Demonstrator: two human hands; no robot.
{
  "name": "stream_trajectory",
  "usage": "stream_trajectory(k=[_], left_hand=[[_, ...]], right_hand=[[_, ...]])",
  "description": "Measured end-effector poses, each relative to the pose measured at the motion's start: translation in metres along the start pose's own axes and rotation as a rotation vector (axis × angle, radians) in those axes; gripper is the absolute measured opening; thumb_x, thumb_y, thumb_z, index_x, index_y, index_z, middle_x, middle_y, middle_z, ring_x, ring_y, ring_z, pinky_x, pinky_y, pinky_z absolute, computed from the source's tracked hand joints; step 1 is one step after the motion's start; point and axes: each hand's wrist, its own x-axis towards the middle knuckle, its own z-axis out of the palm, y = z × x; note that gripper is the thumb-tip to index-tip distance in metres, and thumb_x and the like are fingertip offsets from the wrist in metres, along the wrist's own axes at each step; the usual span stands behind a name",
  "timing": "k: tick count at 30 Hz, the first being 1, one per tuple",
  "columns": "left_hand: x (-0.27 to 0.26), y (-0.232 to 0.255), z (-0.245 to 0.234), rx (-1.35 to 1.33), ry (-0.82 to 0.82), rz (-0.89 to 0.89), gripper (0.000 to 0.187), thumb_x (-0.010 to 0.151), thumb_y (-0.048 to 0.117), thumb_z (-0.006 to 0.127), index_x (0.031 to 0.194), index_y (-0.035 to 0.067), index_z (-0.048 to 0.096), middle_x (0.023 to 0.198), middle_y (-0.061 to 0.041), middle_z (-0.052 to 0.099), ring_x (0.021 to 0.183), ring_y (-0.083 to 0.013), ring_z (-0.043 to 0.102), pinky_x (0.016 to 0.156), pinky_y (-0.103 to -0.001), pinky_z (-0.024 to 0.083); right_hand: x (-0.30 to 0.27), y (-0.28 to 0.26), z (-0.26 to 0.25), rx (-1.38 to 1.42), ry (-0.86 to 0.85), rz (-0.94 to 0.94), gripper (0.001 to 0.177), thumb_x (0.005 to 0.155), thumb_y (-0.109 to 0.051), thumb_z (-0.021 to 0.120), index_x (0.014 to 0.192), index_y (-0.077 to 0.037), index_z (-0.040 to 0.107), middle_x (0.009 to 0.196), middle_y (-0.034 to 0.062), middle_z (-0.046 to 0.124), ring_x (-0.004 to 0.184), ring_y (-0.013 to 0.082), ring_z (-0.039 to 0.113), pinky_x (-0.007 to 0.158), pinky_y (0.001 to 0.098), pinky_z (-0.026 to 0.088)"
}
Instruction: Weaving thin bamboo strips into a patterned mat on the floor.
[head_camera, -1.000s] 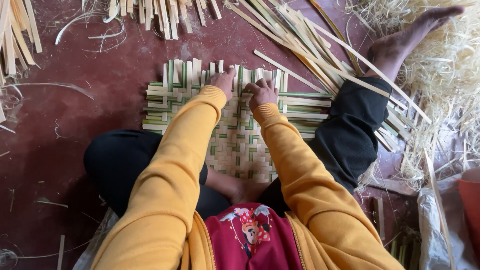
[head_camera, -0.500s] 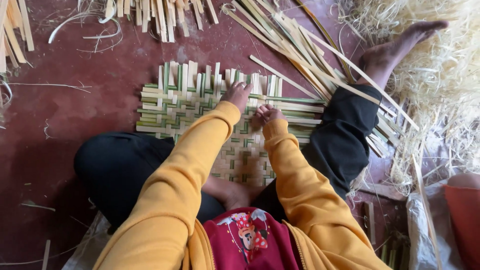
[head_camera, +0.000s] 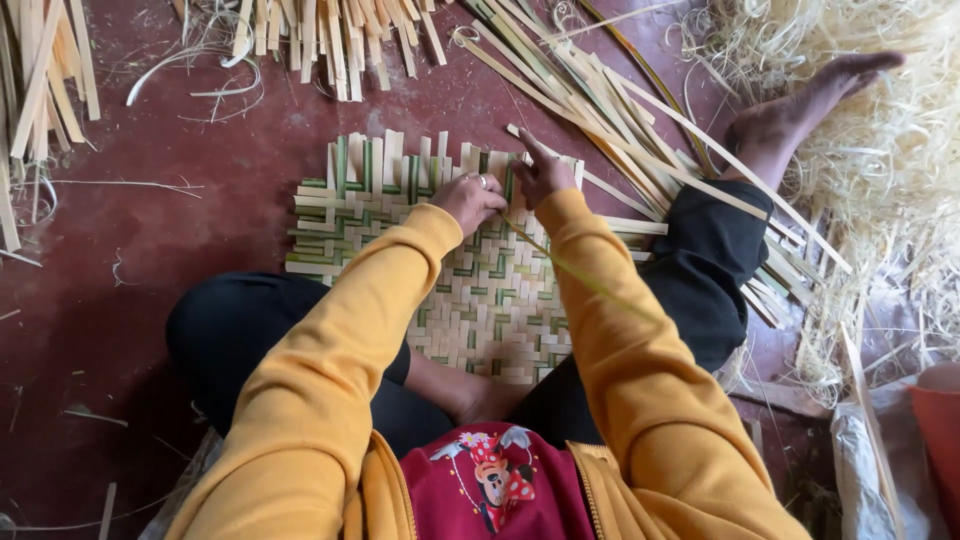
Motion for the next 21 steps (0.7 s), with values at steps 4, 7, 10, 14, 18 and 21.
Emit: stream_trajectory(k=[4, 7, 10, 14, 18, 21], left_hand=[[-0.004, 0.016, -0.013, 0.044, -0.01, -0.011, 0.002, 0.092, 0.027, 0.073, 0.092, 0.027, 0.075, 0.102, 0.006, 0.064, 0.102, -0.0212, 0.064, 0.092, -0.037, 0.059], [-0.006, 0.009, -0.009, 0.085, -0.032, 0.002, 0.004, 0.095, 0.029, 0.07, 0.094, 0.031, 0.073, 0.106, 0.009, 0.064, 0.106, -0.0191, 0.062, 0.093, -0.036, 0.059], [-0.005, -0.007, 0.004, -0.032, -0.037, -0.097, 0.007, 0.097, 0.032, 0.068, 0.103, 0.031, 0.072, 0.114, 0.009, 0.064, 0.109, -0.0214, 0.063, 0.097, -0.037, 0.058], [0.008, -0.026, 0.015, -0.192, -0.064, -0.348, 0.017, 0.092, 0.026, 0.074, 0.105, 0.037, 0.075, 0.111, 0.011, 0.069, 0.114, -0.0194, 0.065, 0.101, -0.037, 0.055], [0.035, -0.036, 0.036, 0.021, -0.181, -0.479, 0.017, 0.086, 0.031, 0.079, 0.097, 0.042, 0.077, 0.103, 0.014, 0.072, 0.108, -0.0171, 0.068, 0.098, -0.037, 0.056], [0.042, -0.037, 0.051, 0.032, -0.202, -0.525, 0.019, 0.083, 0.029, 0.082, 0.093, 0.045, 0.077, 0.101, 0.012, 0.072, 0.108, -0.0198, 0.069, 0.098, -0.037, 0.056]], right_hand=[[0.033, 0.0, -0.003, -0.094, -0.132, 0.108, 0.042, 0.095, -0.044, 0.062, 0.137, -0.044, 0.055, 0.052, -0.0036, 0.066, 0.049, 0.0188, 0.07, 0.061, 0.0353, 0.064], [0.033, -0.005, -0.004, 0.102, -0.146, 0.193, 0.016, 0.092, -0.032, 0.069, 0.108, -0.033, 0.072, 0.056, 0.0034, 0.068, 0.039, 0.0208, 0.067, 0.033, 0.0295, 0.058], [0.021, 0.005, 0.002, 0.09, -0.131, 0.179, 0.013, 0.094, -0.032, 0.065, 0.106, -0.029, 0.07, 0.058, 0.0026, 0.07, 0.041, 0.0178, 0.068, 0.033, 0.0264, 0.058], [-0.028, 0.002, 0.009, 0.09, 0.107, -0.049, 0.011, 0.097, -0.024, 0.064, 0.103, -0.02, 0.072, 0.074, 0.006, 0.067, 0.059, 0.0197, 0.073, 0.052, 0.0307, 0.062], [-0.067, -0.016, 0.006, -0.086, 0.375, -0.419, 0.005, 0.101, -0.022, 0.066, 0.102, -0.021, 0.071, 0.073, 0.0022, 0.06, 0.068, 0.0231, 0.073, 0.06, 0.0389, 0.061], [-0.06, -0.007, 0.018, -0.061, 0.461, -0.442, 0.005, 0.101, -0.025, 0.066, 0.101, -0.023, 0.07, 0.072, 0.0017, 0.057, 0.068, 0.0234, 0.073, 0.059, 0.039, 0.06]])
